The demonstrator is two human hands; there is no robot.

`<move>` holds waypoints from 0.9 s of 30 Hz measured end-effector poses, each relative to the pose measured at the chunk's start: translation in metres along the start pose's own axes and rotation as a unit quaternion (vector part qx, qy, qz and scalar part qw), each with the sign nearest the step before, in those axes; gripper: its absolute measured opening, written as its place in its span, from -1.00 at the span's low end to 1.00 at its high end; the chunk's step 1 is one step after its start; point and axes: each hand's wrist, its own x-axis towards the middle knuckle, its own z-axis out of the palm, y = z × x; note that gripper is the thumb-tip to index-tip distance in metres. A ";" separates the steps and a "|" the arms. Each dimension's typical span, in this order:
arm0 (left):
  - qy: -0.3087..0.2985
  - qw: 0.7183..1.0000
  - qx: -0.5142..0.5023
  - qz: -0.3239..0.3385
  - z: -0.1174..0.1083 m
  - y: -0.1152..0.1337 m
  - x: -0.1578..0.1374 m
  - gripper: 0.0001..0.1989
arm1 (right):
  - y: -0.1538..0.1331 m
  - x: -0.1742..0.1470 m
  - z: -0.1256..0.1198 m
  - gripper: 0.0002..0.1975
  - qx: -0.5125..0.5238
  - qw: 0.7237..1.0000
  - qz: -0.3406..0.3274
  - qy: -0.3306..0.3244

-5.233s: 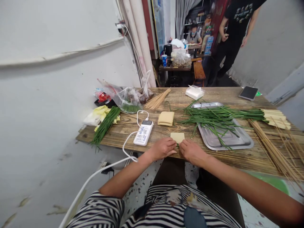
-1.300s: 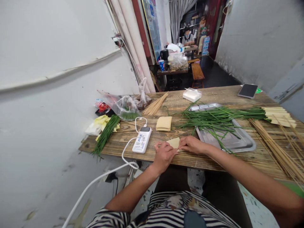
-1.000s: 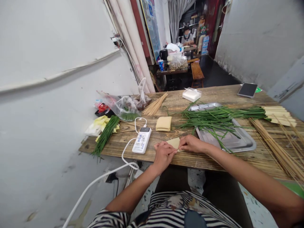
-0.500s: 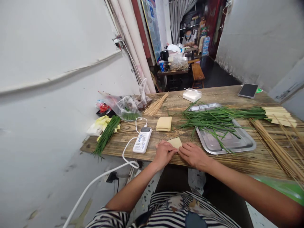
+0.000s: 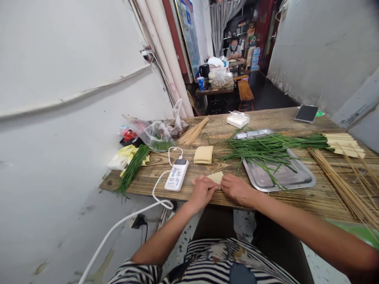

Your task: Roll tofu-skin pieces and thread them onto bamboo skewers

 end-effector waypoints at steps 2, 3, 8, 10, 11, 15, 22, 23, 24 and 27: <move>0.048 0.997 0.058 0.019 0.003 0.007 -0.006 -0.84 | 0.004 0.003 -0.002 -0.79 0.033 0.999 0.000 -0.008; 0.071 0.993 0.084 0.031 0.005 0.010 -0.009 -0.85 | 0.006 0.004 -0.003 -0.80 0.047 0.999 0.003 -0.011; 0.081 0.983 0.151 0.061 0.019 0.014 -0.022 -0.89 | 0.013 0.010 -0.009 -0.75 0.084 0.995 0.034 -0.049; 0.069 0.982 0.167 0.064 0.022 0.012 -0.024 -0.89 | 0.015 0.013 -0.011 -0.74 0.095 0.992 0.053 -0.059; 0.063 0.981 0.173 0.064 0.021 0.011 -0.024 -0.88 | 0.016 0.014 -0.012 -0.73 0.100 0.991 0.061 -0.063; 0.020 0.983 0.174 0.055 0.016 0.008 -0.018 -0.85 | 0.019 0.018 -0.015 -0.69 0.115 0.988 0.063 -0.084; -0.031 0.991 0.131 0.017 0.010 0.007 -0.005 -0.78 | 0.007 0.011 -0.016 -0.81 0.050 0.993 0.092 -0.056; -0.032 0.991 0.128 0.015 0.009 0.007 -0.004 -0.77 | 0.005 0.009 -0.014 -0.81 0.039 0.994 0.095 -0.038; -0.033 0.991 0.127 0.012 0.008 0.007 -0.003 -0.78 | 0.003 0.007 -0.012 -0.81 0.032 0.995 0.096 -0.024; -0.031 0.992 0.124 -0.003 0.006 0.010 -0.001 -0.79 | 0.002 0.005 -0.005 -0.75 0.034 0.996 0.086 -0.012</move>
